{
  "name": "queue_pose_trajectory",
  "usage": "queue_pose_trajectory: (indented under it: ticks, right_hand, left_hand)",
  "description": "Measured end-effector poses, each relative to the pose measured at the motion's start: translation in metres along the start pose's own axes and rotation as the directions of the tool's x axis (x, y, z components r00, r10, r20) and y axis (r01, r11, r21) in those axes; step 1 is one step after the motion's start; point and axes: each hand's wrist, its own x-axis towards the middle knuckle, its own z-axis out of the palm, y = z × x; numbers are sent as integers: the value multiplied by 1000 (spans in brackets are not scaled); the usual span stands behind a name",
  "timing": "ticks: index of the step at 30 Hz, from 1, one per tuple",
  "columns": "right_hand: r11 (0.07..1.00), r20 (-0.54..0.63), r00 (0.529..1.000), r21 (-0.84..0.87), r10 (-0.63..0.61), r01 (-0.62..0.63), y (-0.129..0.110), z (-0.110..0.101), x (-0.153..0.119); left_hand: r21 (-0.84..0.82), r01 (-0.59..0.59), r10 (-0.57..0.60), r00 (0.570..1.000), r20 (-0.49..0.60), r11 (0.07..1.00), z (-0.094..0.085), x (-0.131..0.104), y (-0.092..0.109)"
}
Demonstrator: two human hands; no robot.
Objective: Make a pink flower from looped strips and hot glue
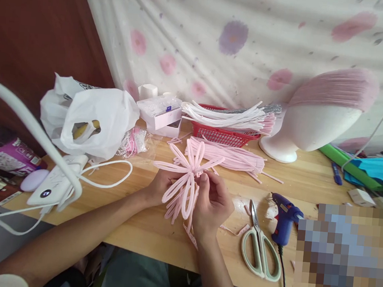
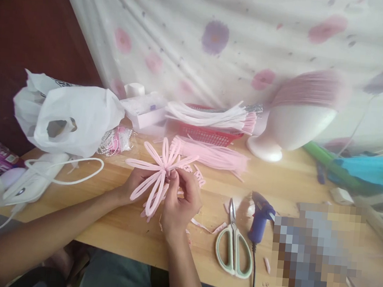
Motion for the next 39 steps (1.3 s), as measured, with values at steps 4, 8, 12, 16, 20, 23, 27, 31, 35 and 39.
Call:
queue_pose_trajectory:
  ticks: [4,8,12,16,20,23,27,31,35,39]
  right_hand:
    - [999,30,999,-39,-24,26,-4,0,-2]
    - [996,33,997,-61,-65,67,-9,1,-1]
    - [989,41,991,-76,-125,128,-11,2,1]
    - [982,44,988,-111,-148,152,-10,3,1]
    - [973,5,985,-153,-173,171,-8,3,0]
    - [990,1,997,-118,-81,80,-4,3,-1]
    - [999,37,999,-28,25,-24,2,1,-3]
    - [999,45,998,-38,33,-31,4,2,-3]
    - [996,35,999,-87,-20,23,0,1,-1]
    - [989,51,996,-127,-70,76,-5,1,1]
  left_hand:
    - [14,-23,22,999,44,1000,-1,0,2]
    - [-8,-9,9,998,61,1000,-2,0,2]
    - [-45,-11,14,998,64,999,-1,1,3]
    - [-44,2,1,998,58,999,-1,2,5]
    - [-44,-11,14,998,64,999,0,2,5]
    - [-15,-35,35,998,55,999,0,2,4]
    - [63,-63,61,997,42,996,-1,1,2]
    - [113,-78,73,996,48,991,-2,1,2]
    - [117,-98,92,994,58,988,-2,4,9]
    - [89,-107,102,993,62,990,-1,5,14]
